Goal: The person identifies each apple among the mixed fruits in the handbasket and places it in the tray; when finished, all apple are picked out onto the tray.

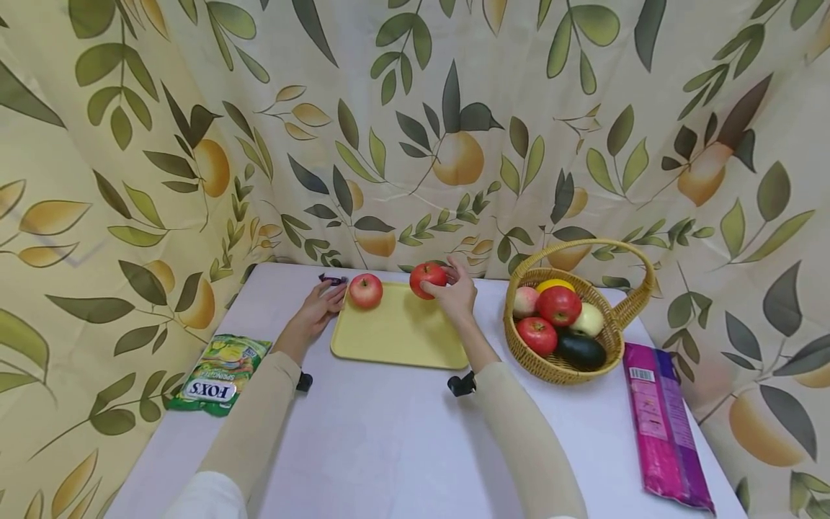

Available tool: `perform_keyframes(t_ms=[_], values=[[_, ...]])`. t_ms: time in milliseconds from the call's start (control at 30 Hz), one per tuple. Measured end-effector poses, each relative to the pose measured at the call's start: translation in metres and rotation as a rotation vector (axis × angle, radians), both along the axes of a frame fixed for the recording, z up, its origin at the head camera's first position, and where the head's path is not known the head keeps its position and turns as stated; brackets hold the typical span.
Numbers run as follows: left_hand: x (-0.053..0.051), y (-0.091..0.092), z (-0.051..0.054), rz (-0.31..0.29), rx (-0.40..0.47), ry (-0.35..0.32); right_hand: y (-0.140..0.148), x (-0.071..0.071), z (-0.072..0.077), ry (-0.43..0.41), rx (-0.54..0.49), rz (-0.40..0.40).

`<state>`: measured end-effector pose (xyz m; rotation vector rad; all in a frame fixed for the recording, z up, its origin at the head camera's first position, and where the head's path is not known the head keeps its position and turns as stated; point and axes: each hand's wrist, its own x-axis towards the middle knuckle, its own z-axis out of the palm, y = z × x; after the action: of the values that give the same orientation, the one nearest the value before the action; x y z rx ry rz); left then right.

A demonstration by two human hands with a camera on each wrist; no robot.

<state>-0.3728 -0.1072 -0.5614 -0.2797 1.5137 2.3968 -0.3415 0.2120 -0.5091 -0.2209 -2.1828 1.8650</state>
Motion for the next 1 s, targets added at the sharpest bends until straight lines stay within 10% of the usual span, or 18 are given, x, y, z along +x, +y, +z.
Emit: perform_keyframes(t_ms=[1000], values=[[0.001, 0.001, 0.002, 0.009, -0.008, 0.022, -0.018, -0.027, -0.025, -0.149, -0.004, 0.16]])
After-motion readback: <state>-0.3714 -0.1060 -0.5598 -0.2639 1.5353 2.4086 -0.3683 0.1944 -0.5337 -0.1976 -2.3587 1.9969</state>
